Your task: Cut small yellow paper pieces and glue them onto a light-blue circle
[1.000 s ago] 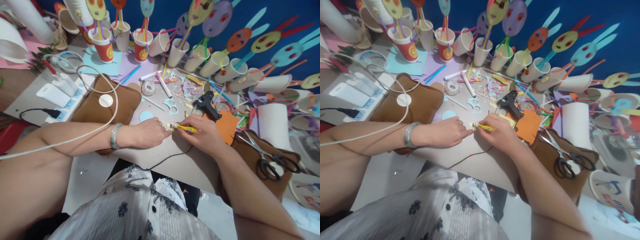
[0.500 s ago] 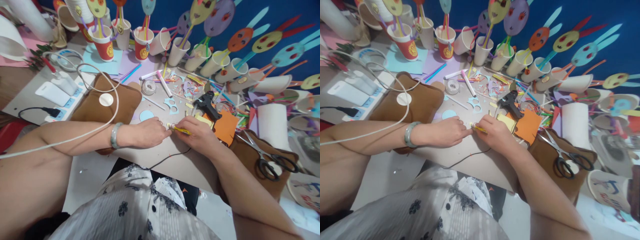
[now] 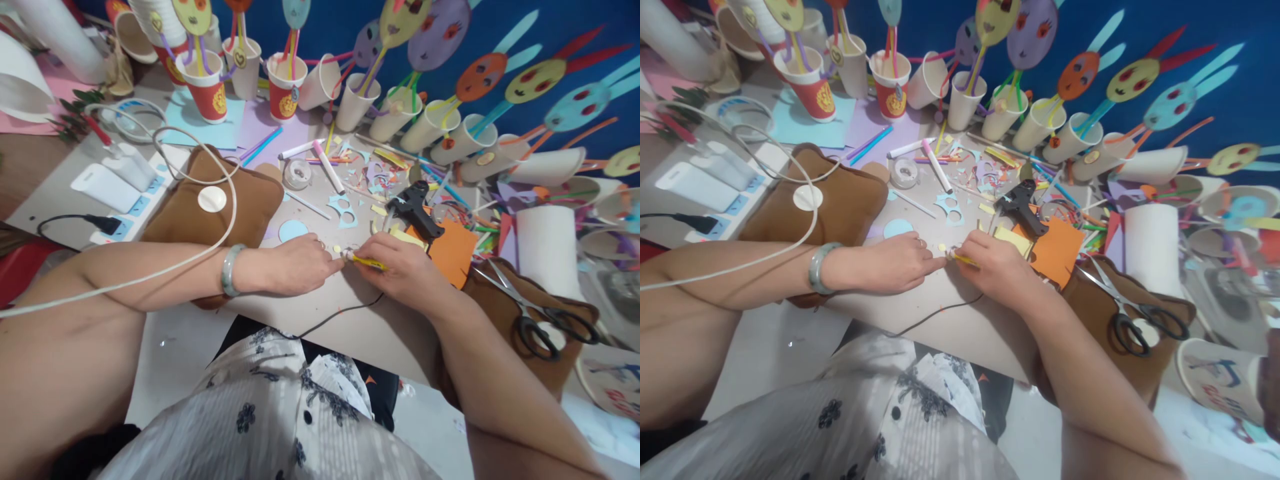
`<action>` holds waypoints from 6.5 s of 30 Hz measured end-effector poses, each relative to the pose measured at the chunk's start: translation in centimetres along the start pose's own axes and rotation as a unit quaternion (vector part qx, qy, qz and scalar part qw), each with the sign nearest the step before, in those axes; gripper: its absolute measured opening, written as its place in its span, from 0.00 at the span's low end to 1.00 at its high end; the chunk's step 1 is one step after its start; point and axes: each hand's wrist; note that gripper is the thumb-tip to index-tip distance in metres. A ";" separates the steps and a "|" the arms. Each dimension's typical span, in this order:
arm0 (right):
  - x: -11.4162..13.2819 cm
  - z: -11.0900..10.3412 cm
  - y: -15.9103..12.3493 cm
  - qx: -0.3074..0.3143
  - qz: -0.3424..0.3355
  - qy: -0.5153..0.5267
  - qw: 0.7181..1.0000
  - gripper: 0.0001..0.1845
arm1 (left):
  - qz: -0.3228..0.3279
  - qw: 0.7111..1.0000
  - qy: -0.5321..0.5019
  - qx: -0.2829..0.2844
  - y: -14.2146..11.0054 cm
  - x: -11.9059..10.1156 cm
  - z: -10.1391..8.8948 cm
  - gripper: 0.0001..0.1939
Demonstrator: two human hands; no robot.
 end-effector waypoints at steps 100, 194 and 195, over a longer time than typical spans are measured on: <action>1.2 0.6 0.9 -0.108 0.129 0.095 0.981 0.07 | -0.007 0.978 0.112 -0.175 2.3 3.2 0.0 0.12; 1.7 -0.8 1.6 0.115 0.257 0.543 0.791 0.21 | -0.083 0.944 -0.273 -0.168 3.3 3.5 1.3 0.08; 1.6 -0.7 1.6 0.113 0.256 0.552 0.786 0.21 | -0.079 0.943 -0.274 -0.171 3.3 3.5 1.3 0.08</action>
Point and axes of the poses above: each hand's wrist, its own y-axis towards the middle knuckle, its own z-axis out of the palm, x = y × z, and after that the axes turned 14 degrees about x, right-handed
